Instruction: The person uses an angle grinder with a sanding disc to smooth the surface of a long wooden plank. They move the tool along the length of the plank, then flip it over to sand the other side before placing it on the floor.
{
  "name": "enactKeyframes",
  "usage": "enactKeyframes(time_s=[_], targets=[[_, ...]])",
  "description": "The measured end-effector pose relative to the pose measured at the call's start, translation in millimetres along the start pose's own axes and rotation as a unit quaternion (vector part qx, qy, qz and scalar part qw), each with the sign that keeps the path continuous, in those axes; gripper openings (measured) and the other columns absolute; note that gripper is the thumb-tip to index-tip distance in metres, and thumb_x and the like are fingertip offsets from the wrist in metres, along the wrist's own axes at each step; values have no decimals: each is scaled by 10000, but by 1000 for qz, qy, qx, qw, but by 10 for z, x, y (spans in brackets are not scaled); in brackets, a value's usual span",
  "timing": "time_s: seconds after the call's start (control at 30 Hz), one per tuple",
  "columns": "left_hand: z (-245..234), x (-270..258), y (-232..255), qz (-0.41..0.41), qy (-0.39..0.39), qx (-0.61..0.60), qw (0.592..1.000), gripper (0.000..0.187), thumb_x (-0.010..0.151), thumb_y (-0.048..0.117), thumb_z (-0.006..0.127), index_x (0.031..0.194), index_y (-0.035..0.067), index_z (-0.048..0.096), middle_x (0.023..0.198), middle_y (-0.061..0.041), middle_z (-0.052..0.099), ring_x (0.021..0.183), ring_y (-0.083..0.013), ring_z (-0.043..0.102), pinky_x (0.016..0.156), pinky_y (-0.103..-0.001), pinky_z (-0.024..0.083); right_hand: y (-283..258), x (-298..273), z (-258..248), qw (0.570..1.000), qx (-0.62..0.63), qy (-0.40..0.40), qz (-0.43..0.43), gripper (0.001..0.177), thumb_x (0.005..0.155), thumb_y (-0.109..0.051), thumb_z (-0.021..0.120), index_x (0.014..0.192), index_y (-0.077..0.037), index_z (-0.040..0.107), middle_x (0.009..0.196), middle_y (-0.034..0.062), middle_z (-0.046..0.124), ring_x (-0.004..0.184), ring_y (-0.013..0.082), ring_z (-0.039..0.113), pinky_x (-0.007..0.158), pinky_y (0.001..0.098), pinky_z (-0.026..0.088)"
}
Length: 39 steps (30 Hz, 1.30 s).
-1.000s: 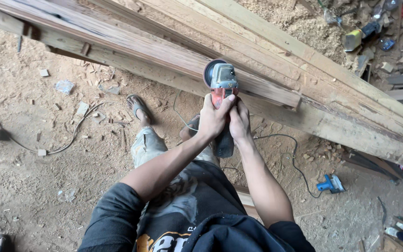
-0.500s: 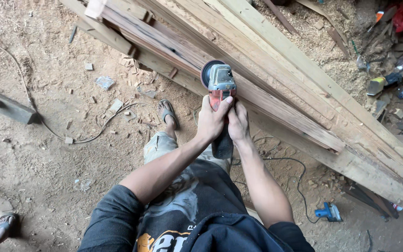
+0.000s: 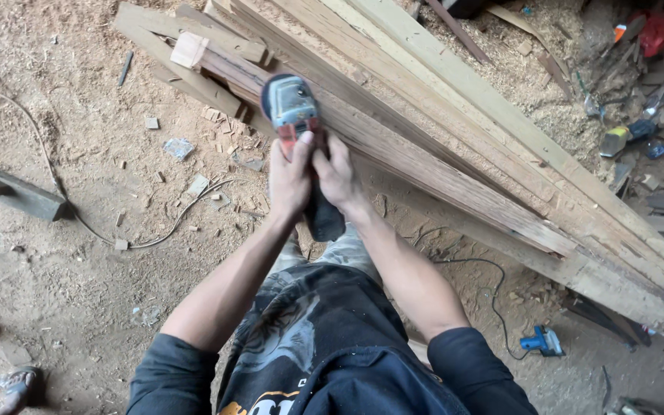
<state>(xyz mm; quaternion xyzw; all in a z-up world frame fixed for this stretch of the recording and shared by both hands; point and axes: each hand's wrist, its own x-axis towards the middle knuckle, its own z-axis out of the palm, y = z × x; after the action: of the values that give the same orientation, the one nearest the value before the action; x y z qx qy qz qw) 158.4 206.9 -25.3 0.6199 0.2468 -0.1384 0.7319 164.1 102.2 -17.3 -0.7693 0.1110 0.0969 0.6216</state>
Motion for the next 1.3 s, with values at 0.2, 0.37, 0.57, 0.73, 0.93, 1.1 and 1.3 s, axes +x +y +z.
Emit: enactKeyframes(time_s=[0.2,0.37,0.57,0.73,0.93,1.1,1.3], targets=[[104,-101,-128,36,-13,32,999,421,989,451,663,1053,50,550,907,-107,590,900,-235,559,836,-388,467,-113,-135,-167,999,-27,-2,37,358,940,-241,526,1219,-40,626,1084,247,667,1068,388,658,930,524,492],[580,-565,-362,-69,-61,99,991,508,902,572,705,1029,118,515,937,-205,650,957,-355,641,861,-466,479,249,-660,-769,996,-20,51,65,335,977,-262,496,1174,-52,667,1029,191,673,1020,247,630,901,472,500],[1234,-1045,-500,-157,-154,153,963,625,817,646,713,1101,131,499,1061,-310,679,1116,-492,642,934,-562,489,787,-1303,-1463,989,7,135,50,339,1018,-228,446,1156,0,655,1008,175,662,1018,229,592,922,443,474],[1674,-1264,-617,-186,-277,239,912,730,765,785,657,1130,183,467,1159,-248,684,1203,-426,627,987,-567,474,603,-1778,-1855,966,26,238,94,348,1062,-270,449,1157,-18,670,1084,121,670,1054,201,555,975,422,453],[1553,-937,-250,80,-425,486,760,531,904,582,634,1198,146,703,1182,-169,736,1114,-400,698,974,-549,524,98,-2212,-2442,867,123,423,234,660,852,-436,772,1337,-23,593,1230,151,594,1142,245,568,1009,425,440],[1578,-153,-476,464,-236,703,485,931,672,588,838,1472,211,548,1442,-108,574,1402,-310,446,1220,-510,229,356,-2556,-3014,808,221,519,168,568,769,-282,864,1209,-38,600,975,77,607,897,161,648,791,315,526],[1730,-48,-759,524,-251,640,502,669,653,707,780,999,147,666,916,-66,739,901,-265,725,829,-369,563,549,-2917,-3515,781,251,555,139,492,771,-232,851,1169,-60,619,928,81,647,854,150,684,749,304,558]])
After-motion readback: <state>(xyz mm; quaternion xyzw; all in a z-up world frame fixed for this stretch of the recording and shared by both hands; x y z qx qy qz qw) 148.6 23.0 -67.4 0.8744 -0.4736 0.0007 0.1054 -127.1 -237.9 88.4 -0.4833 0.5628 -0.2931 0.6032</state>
